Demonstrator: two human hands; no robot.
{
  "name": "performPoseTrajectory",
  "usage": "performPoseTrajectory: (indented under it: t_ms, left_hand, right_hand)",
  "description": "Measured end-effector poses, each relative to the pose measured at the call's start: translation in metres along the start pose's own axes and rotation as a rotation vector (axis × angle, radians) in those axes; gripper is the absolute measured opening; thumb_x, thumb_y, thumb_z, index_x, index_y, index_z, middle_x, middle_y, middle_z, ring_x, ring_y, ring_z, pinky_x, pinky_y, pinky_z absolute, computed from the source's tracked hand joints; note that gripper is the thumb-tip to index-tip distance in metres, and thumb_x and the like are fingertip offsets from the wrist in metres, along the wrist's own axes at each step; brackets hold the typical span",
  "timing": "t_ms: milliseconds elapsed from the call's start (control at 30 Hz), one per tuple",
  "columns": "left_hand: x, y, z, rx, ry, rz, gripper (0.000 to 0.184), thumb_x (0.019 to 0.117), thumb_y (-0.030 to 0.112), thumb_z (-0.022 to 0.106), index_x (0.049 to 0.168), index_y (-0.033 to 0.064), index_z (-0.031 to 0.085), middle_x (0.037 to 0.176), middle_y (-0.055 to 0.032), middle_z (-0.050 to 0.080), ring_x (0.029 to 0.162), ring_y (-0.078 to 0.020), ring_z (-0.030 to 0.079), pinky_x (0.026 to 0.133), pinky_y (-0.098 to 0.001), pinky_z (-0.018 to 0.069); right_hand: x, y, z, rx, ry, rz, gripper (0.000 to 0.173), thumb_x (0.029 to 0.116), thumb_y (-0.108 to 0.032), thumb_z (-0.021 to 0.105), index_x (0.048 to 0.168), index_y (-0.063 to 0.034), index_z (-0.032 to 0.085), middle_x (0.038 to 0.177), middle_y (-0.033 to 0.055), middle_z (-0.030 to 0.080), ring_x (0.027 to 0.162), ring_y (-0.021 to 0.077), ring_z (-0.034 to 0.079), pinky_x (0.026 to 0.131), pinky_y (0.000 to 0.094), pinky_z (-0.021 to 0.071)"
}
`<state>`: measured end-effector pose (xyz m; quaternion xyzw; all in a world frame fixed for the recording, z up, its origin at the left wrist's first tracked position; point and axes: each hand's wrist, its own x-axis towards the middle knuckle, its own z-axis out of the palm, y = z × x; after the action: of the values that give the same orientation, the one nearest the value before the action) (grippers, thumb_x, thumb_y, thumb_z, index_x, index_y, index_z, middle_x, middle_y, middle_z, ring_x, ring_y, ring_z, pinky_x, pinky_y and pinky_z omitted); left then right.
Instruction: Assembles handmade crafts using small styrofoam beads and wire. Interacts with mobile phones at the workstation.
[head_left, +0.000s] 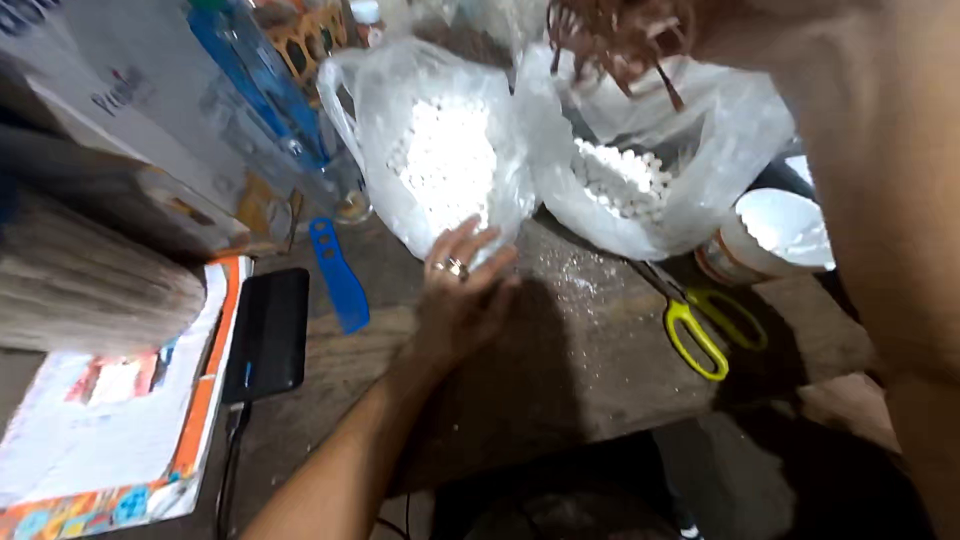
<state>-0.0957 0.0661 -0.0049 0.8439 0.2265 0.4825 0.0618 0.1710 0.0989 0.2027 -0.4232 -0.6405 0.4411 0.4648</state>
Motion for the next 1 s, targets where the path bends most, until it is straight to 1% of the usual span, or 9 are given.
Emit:
performPoseTrajectory:
  t_ms: [100,167,233,333,433,633,733,800,1000]
  left_hand:
    - [0.011,0.009,-0.015,-0.026,0.086,-0.078,0.024,0.0951,0.014,0.067,0.109,-0.0049,0.074,0.125,-0.0244,0.068,0.132,-0.0381,0.056,0.114,-0.0457,0.041]
    - [0.013,0.024,-0.023,-0.14,0.128,-0.21,0.025,0.0961,0.007,0.063,0.115,-0.0084,0.07,0.125,-0.0215,0.067,0.127,-0.0243,0.061,0.11,-0.0336,0.0463]
    - [0.008,0.039,-0.028,-0.272,0.13,-0.369,0.027,0.0984,0.003,0.058,0.121,-0.0087,0.066,0.119,-0.014,0.066,0.106,-0.0072,0.064,0.092,-0.0213,0.0522]
    - [-0.006,0.05,-0.024,-0.308,0.054,-0.46,0.028,0.0994,0.005,0.058,0.122,-0.01,0.065,0.109,-0.0139,0.069,0.096,-0.0055,0.066,0.088,-0.0219,0.0544]
    - [-0.016,0.05,-0.021,-0.273,-0.065,-0.537,0.029,0.0992,0.01,0.061,0.122,-0.0063,0.067,0.111,-0.0146,0.071,0.099,-0.0073,0.068,0.09,-0.0239,0.0545]
    - [-0.023,0.042,-0.029,-0.247,-0.142,-0.614,0.034,0.1023,0.015,0.059,0.129,-0.0048,0.065,0.121,-0.0178,0.069,0.109,-0.0135,0.067,0.098,-0.0295,0.0532]
    - [-0.029,0.046,-0.03,-0.229,-0.246,-0.471,0.076,0.0822,0.041,0.081,0.14,-0.0016,0.057,0.136,-0.0166,0.062,0.124,-0.0193,0.061,0.106,-0.0388,0.0506]
    - [-0.034,0.053,-0.026,-0.108,-0.342,-0.372,0.098,0.0717,0.058,0.083,0.147,0.0034,0.053,0.145,-0.0188,0.056,0.13,-0.0312,0.057,0.103,-0.056,0.0476]
    - [-0.029,0.038,-0.02,0.073,-0.347,-0.3,0.066,0.0807,0.021,0.081,0.141,0.003,0.059,0.135,-0.0241,0.061,0.121,-0.0432,0.061,0.094,-0.0661,0.0479]
  right_hand:
    - [-0.067,0.013,0.025,-0.146,-0.103,0.007,0.023,0.0941,-0.005,0.061,0.114,-0.0124,0.069,0.094,-0.0095,0.071,0.077,0.0008,0.068,0.063,0.0199,0.0604]
    - [-0.096,0.035,0.043,-0.211,-0.125,0.006,0.031,0.0874,-0.002,0.067,0.117,-0.008,0.071,0.101,-0.0073,0.072,0.081,-0.0013,0.067,0.066,0.0172,0.0585]
    - [-0.111,0.063,0.058,-0.313,-0.126,-0.005,0.031,0.0854,-0.001,0.072,0.116,-0.0031,0.072,0.11,-0.0001,0.073,0.093,0.0005,0.068,0.081,0.0187,0.059]
    - [-0.114,0.098,0.082,-0.598,-0.07,-0.024,0.034,0.0893,-0.01,0.074,0.122,-0.0021,0.072,0.115,0.0152,0.072,0.105,0.0224,0.07,0.096,0.0439,0.0547]
    - [-0.107,0.106,0.101,-0.804,-0.182,0.032,0.046,0.1007,-0.03,0.064,0.139,-0.0049,0.061,0.117,0.0224,0.07,0.11,0.0404,0.067,0.095,0.062,0.0494]
    - [-0.114,0.085,0.082,-0.756,-0.242,-0.046,0.044,0.1075,-0.025,0.048,0.148,-0.0097,0.055,0.124,0.017,0.07,0.111,0.0313,0.068,0.096,0.0539,0.0511]
    - [-0.126,0.089,0.073,-0.753,-0.141,-0.066,0.043,0.1042,-0.02,0.054,0.146,-0.0087,0.056,0.122,0.0172,0.07,0.104,0.0302,0.071,0.092,0.0533,0.0543]
    - [-0.138,0.093,0.072,-0.776,-0.088,-0.034,0.044,0.1016,-0.02,0.06,0.144,-0.0077,0.057,0.122,0.0167,0.07,0.103,0.0298,0.071,0.092,0.053,0.0553]
    - [-0.151,0.109,0.089,-0.717,-0.101,0.008,0.047,0.1001,-0.015,0.063,0.146,-0.0075,0.056,0.131,0.0154,0.067,0.116,0.0295,0.067,0.102,0.0511,0.0516]
